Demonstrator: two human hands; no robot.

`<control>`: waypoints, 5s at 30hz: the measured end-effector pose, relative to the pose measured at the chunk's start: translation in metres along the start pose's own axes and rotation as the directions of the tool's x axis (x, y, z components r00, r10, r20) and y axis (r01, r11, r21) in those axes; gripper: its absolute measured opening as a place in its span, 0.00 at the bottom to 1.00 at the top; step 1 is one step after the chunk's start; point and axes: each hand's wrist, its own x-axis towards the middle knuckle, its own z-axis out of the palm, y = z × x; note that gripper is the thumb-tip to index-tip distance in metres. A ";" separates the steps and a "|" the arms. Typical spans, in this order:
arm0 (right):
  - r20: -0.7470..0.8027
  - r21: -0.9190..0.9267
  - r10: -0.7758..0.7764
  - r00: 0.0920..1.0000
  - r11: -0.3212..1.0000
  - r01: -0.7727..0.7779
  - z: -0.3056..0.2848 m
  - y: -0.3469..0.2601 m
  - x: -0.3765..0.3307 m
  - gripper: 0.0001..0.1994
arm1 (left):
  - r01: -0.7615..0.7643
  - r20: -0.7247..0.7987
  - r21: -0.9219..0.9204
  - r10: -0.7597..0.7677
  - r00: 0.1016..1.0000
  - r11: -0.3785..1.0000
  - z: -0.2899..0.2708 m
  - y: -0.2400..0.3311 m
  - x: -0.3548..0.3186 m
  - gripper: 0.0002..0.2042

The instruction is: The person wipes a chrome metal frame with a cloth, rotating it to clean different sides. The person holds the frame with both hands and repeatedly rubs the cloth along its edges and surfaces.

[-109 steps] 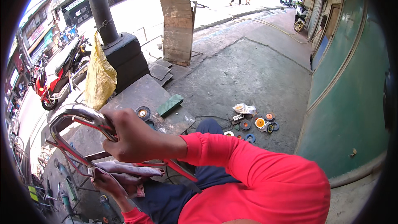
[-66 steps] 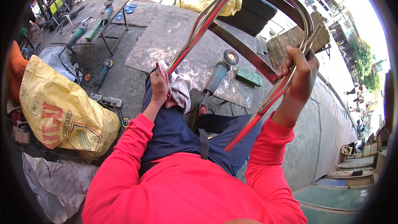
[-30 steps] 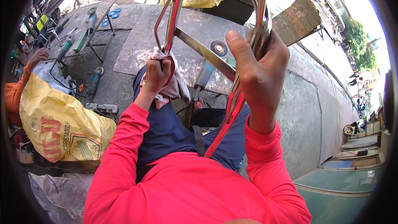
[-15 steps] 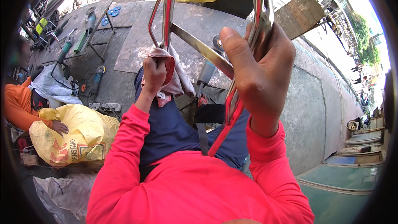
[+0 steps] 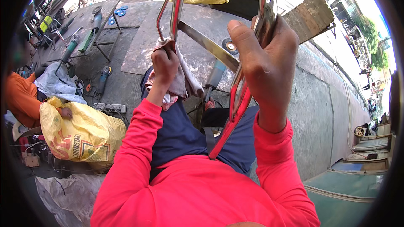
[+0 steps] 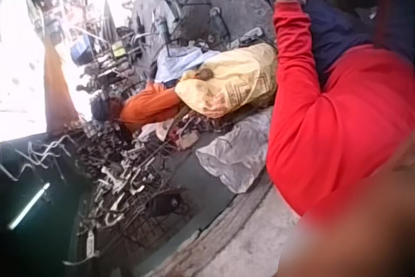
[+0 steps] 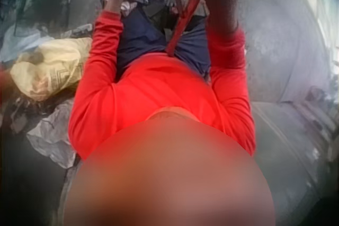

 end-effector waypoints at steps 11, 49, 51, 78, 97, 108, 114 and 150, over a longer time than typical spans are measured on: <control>-0.014 0.060 0.068 0.998 0.996 -0.068 -0.001 0.010 0.014 0.16 | 0.028 0.248 -0.010 -0.025 0.969 1.000 -0.012 -0.023 -0.026 0.12; -0.037 0.620 0.099 0.994 0.783 -0.055 -0.074 -0.011 0.121 0.14 | 0.329 0.469 -0.823 0.227 0.854 0.463 -0.160 0.034 0.007 0.14; 0.055 0.644 0.125 0.991 0.754 -0.131 -0.041 -0.020 0.105 0.14 | 0.048 0.493 -0.611 0.333 0.804 0.790 -0.134 0.068 0.003 0.15; 0.476 -0.306 0.046 0.878 0.945 0.116 0.028 0.078 0.026 0.26 | 0.130 0.292 -0.095 -0.097 0.951 0.987 -0.126 0.014 -0.071 0.08; 0.051 -0.602 0.917 0.395 0.344 -0.721 -0.275 0.356 -0.401 0.17 | 0.383 0.491 -0.274 -0.214 0.844 0.882 -0.102 0.020 -0.067 0.09; -0.084 -0.662 0.985 0.150 0.058 -0.748 -0.235 0.416 -0.646 0.24 | 0.186 0.446 -0.075 -0.134 0.885 0.980 -0.087 -0.004 -0.087 0.12; -0.177 -0.728 0.982 0.073 -0.081 -0.681 -0.234 0.438 -0.632 0.34 | 0.253 0.494 0.065 -0.252 0.832 0.965 -0.074 -0.014 -0.095 0.14; -0.545 -0.304 0.816 -0.195 -0.409 -0.861 -0.301 0.603 -0.633 0.33 | 0.683 0.502 0.176 -0.662 0.557 0.709 -0.090 -0.010 -0.078 0.13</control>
